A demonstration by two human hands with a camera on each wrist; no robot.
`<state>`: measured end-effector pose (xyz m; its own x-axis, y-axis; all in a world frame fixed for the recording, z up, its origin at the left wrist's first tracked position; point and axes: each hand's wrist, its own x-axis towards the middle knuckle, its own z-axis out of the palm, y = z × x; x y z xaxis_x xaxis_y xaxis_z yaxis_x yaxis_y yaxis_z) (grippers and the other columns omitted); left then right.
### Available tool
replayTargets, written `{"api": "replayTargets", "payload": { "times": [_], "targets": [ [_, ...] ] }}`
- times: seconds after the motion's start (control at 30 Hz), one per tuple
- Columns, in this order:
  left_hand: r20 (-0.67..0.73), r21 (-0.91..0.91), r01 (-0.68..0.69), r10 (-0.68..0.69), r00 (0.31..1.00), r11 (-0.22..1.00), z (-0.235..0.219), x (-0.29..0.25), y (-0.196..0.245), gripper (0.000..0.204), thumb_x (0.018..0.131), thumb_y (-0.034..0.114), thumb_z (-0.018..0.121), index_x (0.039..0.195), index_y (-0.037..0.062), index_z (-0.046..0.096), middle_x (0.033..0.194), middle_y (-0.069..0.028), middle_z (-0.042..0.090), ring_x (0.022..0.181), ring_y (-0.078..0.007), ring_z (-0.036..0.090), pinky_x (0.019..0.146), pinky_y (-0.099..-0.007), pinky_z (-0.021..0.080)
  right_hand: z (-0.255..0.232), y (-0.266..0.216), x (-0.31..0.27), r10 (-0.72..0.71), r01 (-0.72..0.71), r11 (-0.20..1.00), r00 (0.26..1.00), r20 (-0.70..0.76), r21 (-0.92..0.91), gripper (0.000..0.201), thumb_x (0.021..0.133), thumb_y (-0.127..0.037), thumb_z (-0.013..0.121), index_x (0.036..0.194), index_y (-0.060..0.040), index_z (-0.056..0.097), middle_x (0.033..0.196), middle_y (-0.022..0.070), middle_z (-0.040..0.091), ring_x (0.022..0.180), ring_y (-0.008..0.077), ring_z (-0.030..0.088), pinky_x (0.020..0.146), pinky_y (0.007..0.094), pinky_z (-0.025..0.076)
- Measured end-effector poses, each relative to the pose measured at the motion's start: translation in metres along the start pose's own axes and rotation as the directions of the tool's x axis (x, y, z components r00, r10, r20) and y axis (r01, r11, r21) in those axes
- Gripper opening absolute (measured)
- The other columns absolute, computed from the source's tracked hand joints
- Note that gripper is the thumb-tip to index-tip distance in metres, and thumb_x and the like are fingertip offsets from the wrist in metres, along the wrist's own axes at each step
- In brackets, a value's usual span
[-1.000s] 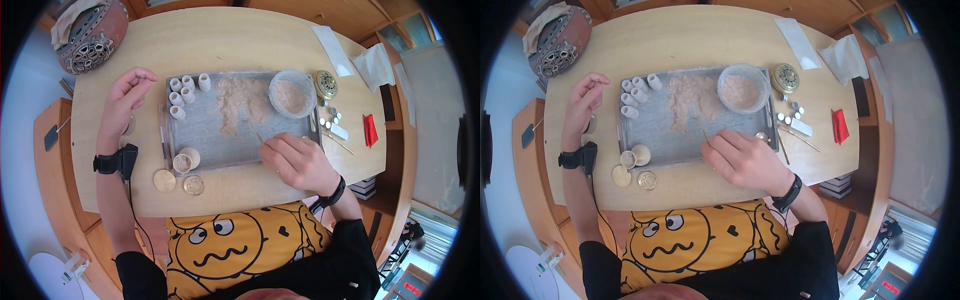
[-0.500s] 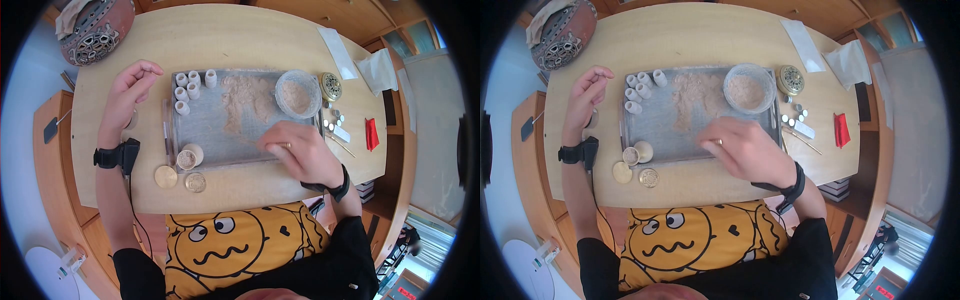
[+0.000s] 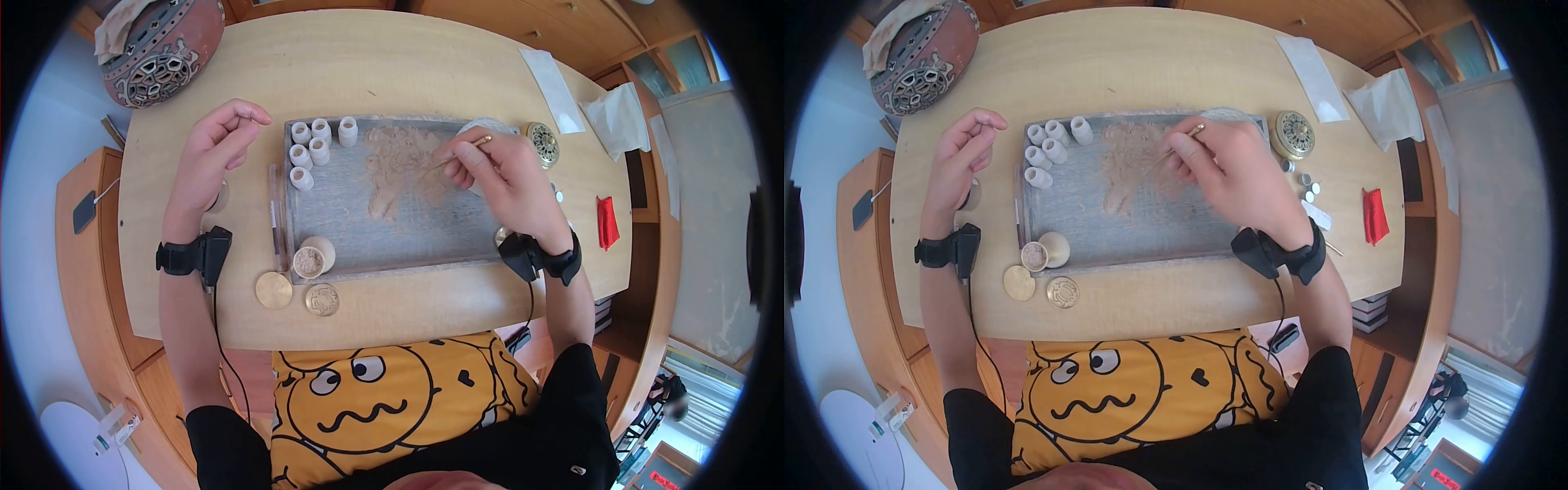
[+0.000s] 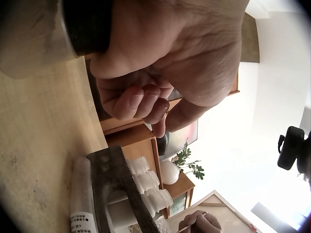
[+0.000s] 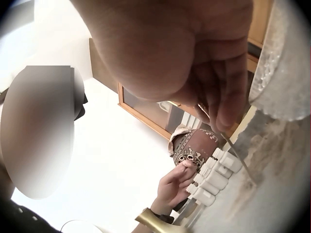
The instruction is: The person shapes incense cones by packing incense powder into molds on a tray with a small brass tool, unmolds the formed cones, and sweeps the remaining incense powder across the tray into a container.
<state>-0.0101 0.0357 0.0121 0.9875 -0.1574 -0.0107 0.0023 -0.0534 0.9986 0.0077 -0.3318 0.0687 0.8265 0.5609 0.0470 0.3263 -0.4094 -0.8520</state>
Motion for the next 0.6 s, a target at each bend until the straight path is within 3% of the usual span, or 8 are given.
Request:
{"api": "replayTargets", "payload": {
  "times": [0.1,0.2,0.27,0.4,0.47,0.6],
  "targets": [
    [0.002,-0.004,-0.005,0.005,1.0,1.0,0.0,0.0,0.0,0.014,0.101,0.01,0.055,0.111,0.0024,0.062,0.078,0.0074,0.047,0.058,0.0007,0.031,0.051,-0.0186,0.023,-0.002,-0.009,-0.006,0.021,-0.022,0.999,0.998,-0.052,-0.023,0.029,0.106,-0.012,0.049,0.097,0.0076,0.068,0.083,0.0083,0.069,0.074,0.0126,0.064,0.071,0.0266,0.054],
    [0.003,-0.004,-0.004,0.004,1.0,1.0,-0.001,0.0,-0.002,0.014,0.101,0.01,0.055,0.111,0.0023,0.062,0.079,0.0073,0.047,0.058,0.0007,0.031,0.051,-0.0186,0.023,0.008,-0.015,-0.012,-0.017,0.018,1.0,1.0,-0.022,0.019,0.028,0.105,-0.011,0.051,0.095,0.008,0.069,0.082,0.0085,0.069,0.072,0.0133,0.065,0.069,0.0267,0.055],
    [0.007,0.006,-0.001,0.001,1.0,1.0,-0.001,0.001,-0.001,0.014,0.101,0.01,0.055,0.111,0.0023,0.062,0.079,0.0072,0.047,0.058,0.0008,0.031,0.051,-0.0186,0.023,0.022,-0.014,-0.012,-0.113,0.115,0.993,0.991,0.075,-0.018,0.027,0.104,-0.011,0.053,0.093,0.0071,0.069,0.081,0.0097,0.069,0.069,0.0133,0.066,0.066,0.0267,0.055],
    [0.004,0.001,-0.003,0.003,1.0,1.0,-0.001,0.0,-0.001,0.014,0.101,0.01,0.054,0.111,0.0022,0.062,0.08,0.007,0.047,0.058,0.0011,0.031,0.051,-0.0185,0.022,0.03,-0.013,-0.005,-0.116,0.116,0.993,0.99,0.078,-0.002,0.026,0.104,-0.01,0.053,0.092,0.0069,0.069,0.079,0.0106,0.07,0.067,0.0133,0.067,0.064,0.0267,0.055],
    [-0.005,-0.001,-0.006,0.006,1.0,1.0,0.001,-0.001,0.0,0.014,0.101,0.01,0.055,0.111,0.0022,0.062,0.08,0.007,0.047,0.058,0.0011,0.031,0.051,-0.0185,0.022,0.028,-0.008,-0.001,-0.043,0.043,0.999,0.999,-0.004,0.001,0.021,0.101,-0.009,0.056,0.092,0.0061,0.067,0.073,0.012,0.072,0.067,0.0185,0.072,0.063,0.0277,0.056],
    [-0.031,0.017,-0.001,0.002,1.0,1.0,0.006,-0.002,0.005,0.014,0.101,0.013,0.056,0.108,0.0043,0.065,0.072,0.0095,0.041,0.06,0.0005,0.03,0.052,-0.0193,0.022,0.016,-0.004,0.003,0.019,-0.018,1.0,0.995,-0.096,0.01,0.021,0.1,-0.009,0.055,0.092,0.0074,0.067,0.073,0.0127,0.071,0.066,0.0175,0.072,0.062,0.0272,0.056]
  ]
}}
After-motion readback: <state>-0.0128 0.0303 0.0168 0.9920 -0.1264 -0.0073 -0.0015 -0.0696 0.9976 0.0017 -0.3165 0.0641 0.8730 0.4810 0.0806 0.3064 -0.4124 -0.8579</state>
